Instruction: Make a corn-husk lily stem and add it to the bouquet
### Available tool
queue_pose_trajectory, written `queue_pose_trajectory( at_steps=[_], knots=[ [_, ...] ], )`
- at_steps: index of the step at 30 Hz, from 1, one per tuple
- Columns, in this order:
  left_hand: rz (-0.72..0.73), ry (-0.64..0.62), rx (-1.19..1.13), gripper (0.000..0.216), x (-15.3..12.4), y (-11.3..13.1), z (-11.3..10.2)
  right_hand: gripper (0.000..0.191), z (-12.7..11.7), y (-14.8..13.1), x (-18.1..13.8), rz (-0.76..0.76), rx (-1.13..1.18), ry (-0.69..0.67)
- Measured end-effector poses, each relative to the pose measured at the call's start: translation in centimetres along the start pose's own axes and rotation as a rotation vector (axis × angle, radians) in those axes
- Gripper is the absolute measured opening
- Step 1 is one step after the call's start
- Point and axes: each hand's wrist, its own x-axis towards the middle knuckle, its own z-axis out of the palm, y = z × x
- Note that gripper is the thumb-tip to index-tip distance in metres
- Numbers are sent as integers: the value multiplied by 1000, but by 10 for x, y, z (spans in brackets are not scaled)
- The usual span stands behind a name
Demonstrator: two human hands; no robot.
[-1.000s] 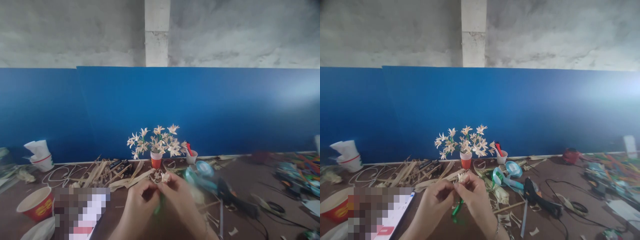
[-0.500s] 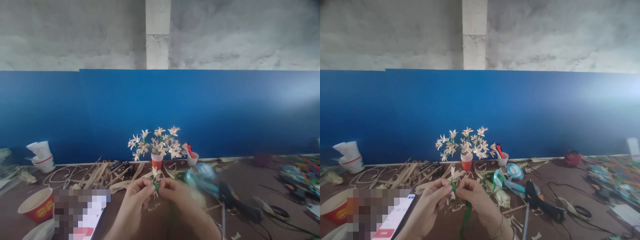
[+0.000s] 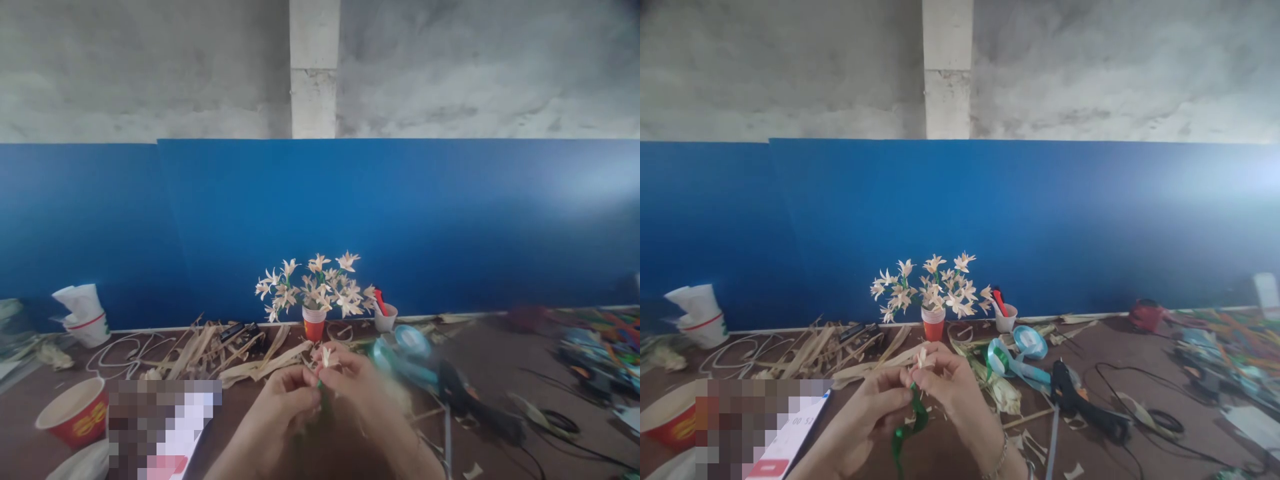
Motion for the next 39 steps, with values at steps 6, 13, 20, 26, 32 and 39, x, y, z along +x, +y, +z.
queue_pose_trajectory(
  at_steps=[6, 13, 20, 26, 32, 39],
  knots=[
    [-18, 189, -88, 18, 2, -3, -2, 9, 1, -9, 0, 25, -55, 20],
    [80, 27, 106, 27, 7, -7, -6, 18, 0, -2, -2, -31, -67, 28],
    [493, 239, 665, 11, 14, -14, -7, 17, 4, 18, 2, -52, -127, 166],
    [368, 206, 477, 15, 17, -11, -7, 17, 3, 18, 5, 76, 23, 103],
    [88, 46, 101, 29, 19, -10, -9, 14, -3, 11, 8, 83, 115, -62],
    [244, 101, 371, 18, 18, -10, -3, 22, 3, 21, 5, -11, 0, 136]
  ],
)
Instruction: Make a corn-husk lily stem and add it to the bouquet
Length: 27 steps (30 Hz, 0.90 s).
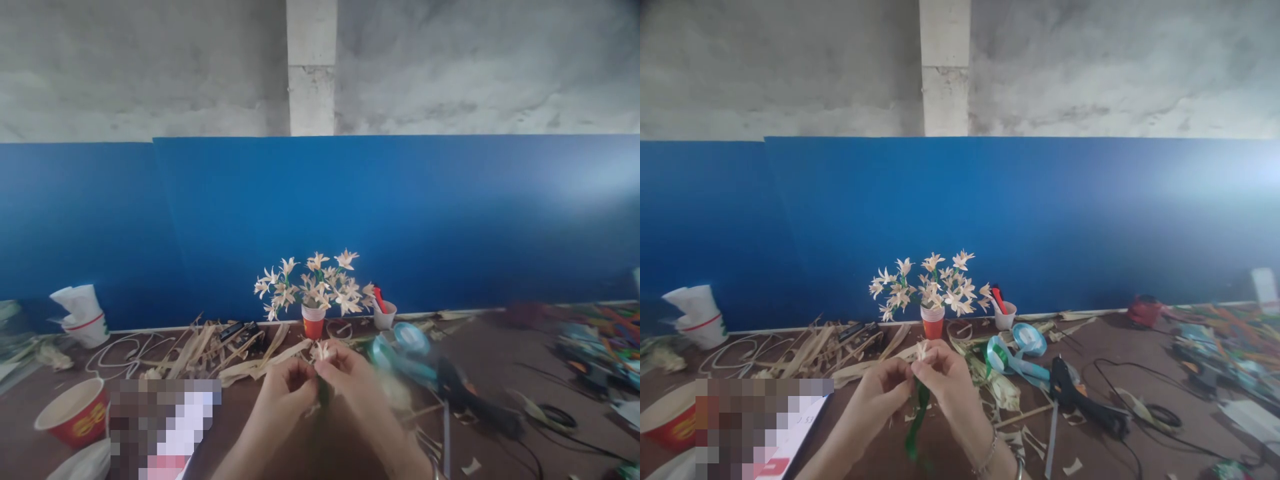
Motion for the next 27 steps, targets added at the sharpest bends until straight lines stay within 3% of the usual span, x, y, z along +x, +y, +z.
queue_pose_trajectory(
  at_steps=[2, 5, 10, 14, 20, 27],
  knots=[
    [55, 62, 27, 14, -3, 1, 3, 20, 1, 2, -2, -7, -42, 42],
    [26, 101, -22, 13, -6, 2, 6, 15, 2, -1, -3, -11, -60, 33],
    [-46, 73, -207, 15, -9, 2, 4, 12, 2, -15, -2, 74, 35, -115],
    [-95, 33, -284, 19, -12, 6, 4, 16, 1, -12, -2, 74, 94, -92],
    [-173, 92, -409, 20, -14, 10, 5, 16, -2, 0, -3, 54, 66, -124],
    [-155, 7, -362, 29, -12, 7, 1, 14, -2, -8, -3, 75, 49, -97]
  ],
)
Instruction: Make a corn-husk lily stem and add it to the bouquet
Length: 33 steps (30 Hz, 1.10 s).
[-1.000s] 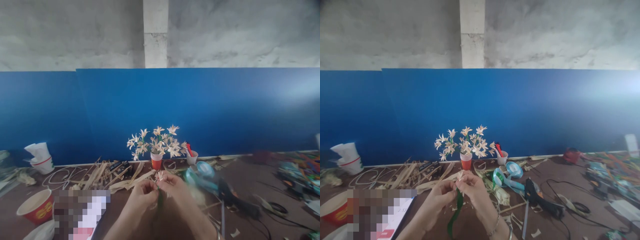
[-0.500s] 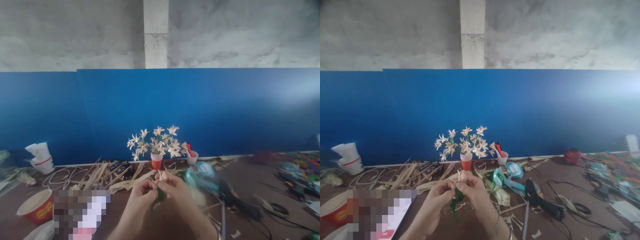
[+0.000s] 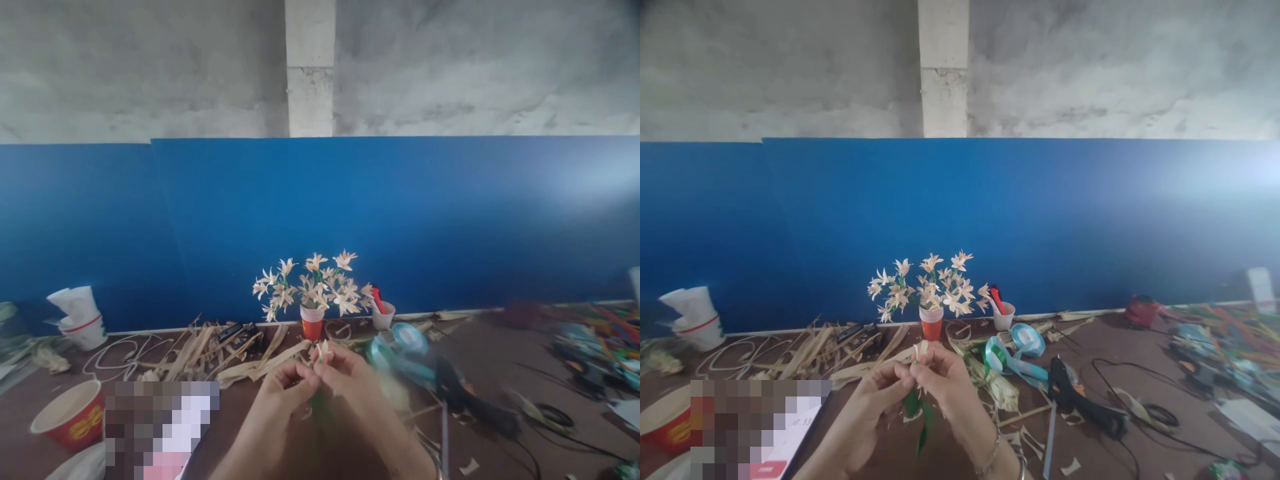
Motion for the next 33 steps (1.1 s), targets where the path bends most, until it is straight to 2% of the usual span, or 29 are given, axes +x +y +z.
queue_pose_trajectory(
  at_steps=[6, 8, 11, 15, 18, 21, 23, 26, 33],
  knots=[
    [41, 2, 181, 32, 10, -4, -6, 16, 3, -1, 0, -109, -42, 30],
    [138, 16, 284, 28, 11, -5, -7, 15, 4, -1, -1, -156, -97, 51],
    [327, 121, 443, 15, 7, -7, -6, 15, 6, -2, -5, -168, -179, 114],
    [415, 177, 558, 4, -1, -9, -3, 13, 10, -4, -10, -138, -202, 182],
    [418, 184, 567, 8, -2, -8, -2, 7, 9, -4, -9, -139, -177, 147],
    [328, 148, 460, 11, 1, -3, -2, 5, 6, -4, -5, -101, -71, 7],
    [263, 116, 390, 14, 3, -1, -1, 5, 5, -3, -3, -101, -12, -34],
    [292, 112, 428, 13, 4, -2, -1, 11, 5, -2, -3, -135, -47, 35],
    [564, 180, 732, 15, 3, -9, -5, 17, 12, -5, -10, -192, -287, 247]
  ],
)
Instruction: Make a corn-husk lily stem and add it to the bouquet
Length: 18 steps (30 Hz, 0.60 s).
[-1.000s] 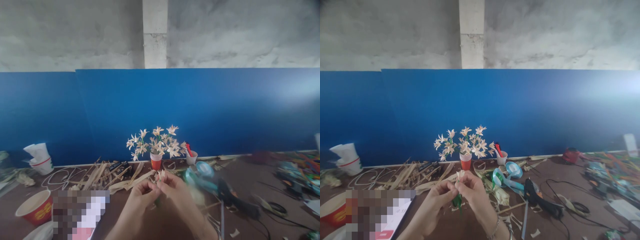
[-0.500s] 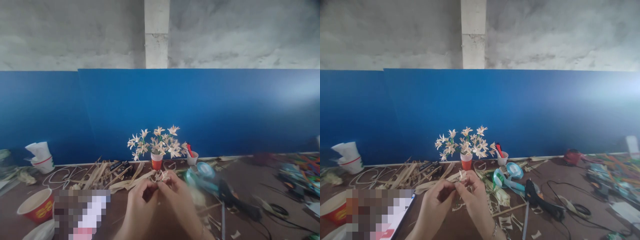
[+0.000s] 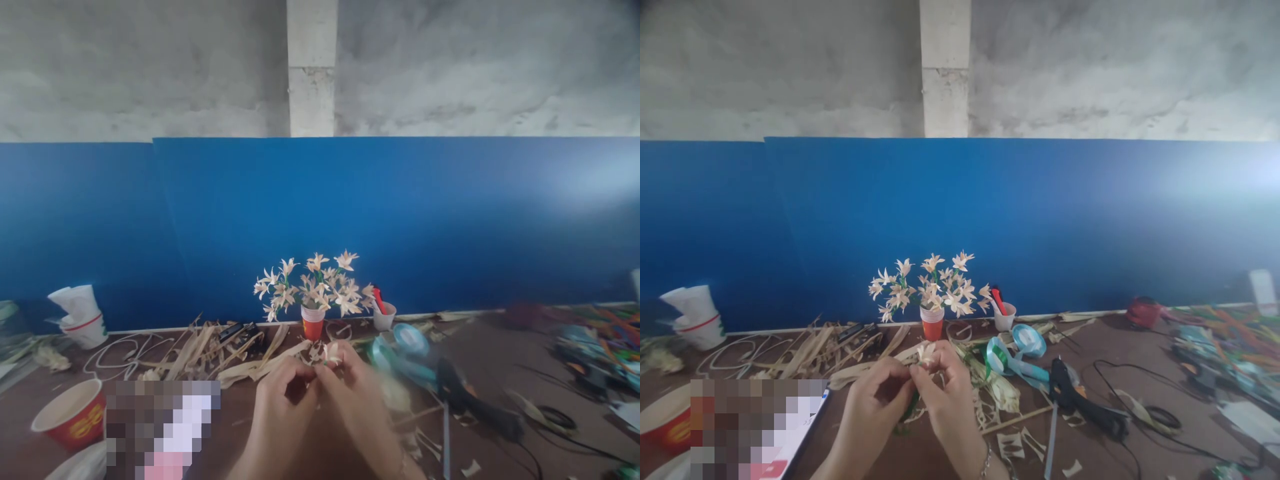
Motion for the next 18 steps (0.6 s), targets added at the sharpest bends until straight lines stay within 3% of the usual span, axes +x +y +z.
queue_pose_trajectory(
  at_steps=[4, 8, 11, 14, 18],
  knots=[
    [52, -7, 22, 14, -2, 4, 0, 19, 2, 0, -2, 31, 3, 20],
    [12, -18, -18, 11, -1, 4, 0, 19, 4, 3, -1, 88, 84, -6],
    [-144, -82, -185, 13, 3, 1, -2, 11, 1, 4, 2, 152, 173, -104],
    [-338, -112, -433, 19, 7, -1, -4, 17, -4, 4, 6, 267, 261, -257],
    [-436, -114, -627, 25, 7, 4, -7, 11, -8, 6, 8, 345, 297, -339]
  ],
)
